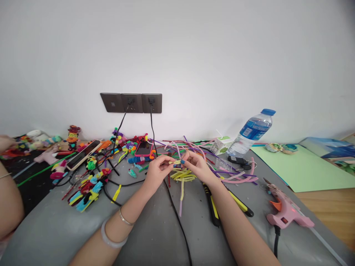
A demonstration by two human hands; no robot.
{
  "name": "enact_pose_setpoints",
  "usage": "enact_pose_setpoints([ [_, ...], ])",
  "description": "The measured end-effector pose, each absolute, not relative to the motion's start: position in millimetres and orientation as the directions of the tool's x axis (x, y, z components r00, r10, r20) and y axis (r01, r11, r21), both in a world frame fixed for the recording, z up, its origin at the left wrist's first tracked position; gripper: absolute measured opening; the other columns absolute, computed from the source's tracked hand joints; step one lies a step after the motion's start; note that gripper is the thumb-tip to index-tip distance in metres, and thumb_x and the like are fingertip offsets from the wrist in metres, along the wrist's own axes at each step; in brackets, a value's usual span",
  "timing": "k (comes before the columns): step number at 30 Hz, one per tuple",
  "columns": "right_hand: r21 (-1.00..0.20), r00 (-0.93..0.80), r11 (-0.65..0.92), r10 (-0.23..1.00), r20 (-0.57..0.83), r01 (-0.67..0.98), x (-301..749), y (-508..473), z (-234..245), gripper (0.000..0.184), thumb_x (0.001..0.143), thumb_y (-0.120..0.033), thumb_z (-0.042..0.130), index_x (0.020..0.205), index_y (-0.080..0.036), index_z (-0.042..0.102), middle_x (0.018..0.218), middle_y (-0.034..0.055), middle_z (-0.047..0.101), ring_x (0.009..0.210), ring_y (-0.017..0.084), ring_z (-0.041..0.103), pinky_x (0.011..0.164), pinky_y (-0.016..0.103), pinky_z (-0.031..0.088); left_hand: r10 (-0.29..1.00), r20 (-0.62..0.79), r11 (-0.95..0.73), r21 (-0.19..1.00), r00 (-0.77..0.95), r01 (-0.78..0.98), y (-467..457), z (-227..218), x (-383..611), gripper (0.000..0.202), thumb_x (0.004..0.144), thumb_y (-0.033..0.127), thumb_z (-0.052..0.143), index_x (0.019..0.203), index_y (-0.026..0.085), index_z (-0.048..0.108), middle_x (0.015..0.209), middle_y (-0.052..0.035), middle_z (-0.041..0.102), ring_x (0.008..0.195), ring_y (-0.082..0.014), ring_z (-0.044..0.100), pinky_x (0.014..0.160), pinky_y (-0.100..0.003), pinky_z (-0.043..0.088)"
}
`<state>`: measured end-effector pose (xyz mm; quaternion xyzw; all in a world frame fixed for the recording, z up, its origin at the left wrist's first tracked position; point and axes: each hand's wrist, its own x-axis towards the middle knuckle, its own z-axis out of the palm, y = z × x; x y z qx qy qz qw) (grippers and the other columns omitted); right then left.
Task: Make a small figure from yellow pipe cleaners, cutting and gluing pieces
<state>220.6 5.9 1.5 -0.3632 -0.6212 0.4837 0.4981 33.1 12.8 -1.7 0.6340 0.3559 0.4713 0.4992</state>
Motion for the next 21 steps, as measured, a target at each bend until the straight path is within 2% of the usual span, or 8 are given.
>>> enact_pose_setpoints([
  [7, -0.961, -0.274, 0.26, 0.921, 0.276, -0.094, 218.8, 4.6, 2.5, 0.028, 0.085, -0.044, 0.067, 0.075, -0.02, 0.055, 0.076, 0.0015, 0.059, 0.067, 0.015, 0.056, 0.065, 0.03, 0.046, 0.921, 0.261, -0.277, 0.961, 0.288, 0.014, 12.8, -1.8, 32.4, 0.012, 0.075, 0.023, 0.067, 0.085, 0.016, 0.068, 0.087, -0.005, 0.066, 0.079, -0.016, 0.063, 0.072, -0.026, 0.053],
  [21, -0.966, -0.297, 0.256, 0.919, 0.258, -0.048, 217.9, 4.0, 3.7, 0.03, 0.085, -0.046, 0.066, 0.074, -0.021, 0.054, 0.073, 0.0016, 0.061, 0.069, 0.016, 0.058, 0.068, 0.031, 0.048, 0.921, 0.305, -0.328, 0.943, 0.241, 0.061, 11.0, 2.6, 30.4, 0.006, 0.076, 0.024, 0.068, 0.076, 0.018, 0.07, 0.079, -0.0037, 0.066, 0.071, -0.0149, 0.061, 0.064, -0.024, 0.05],
])
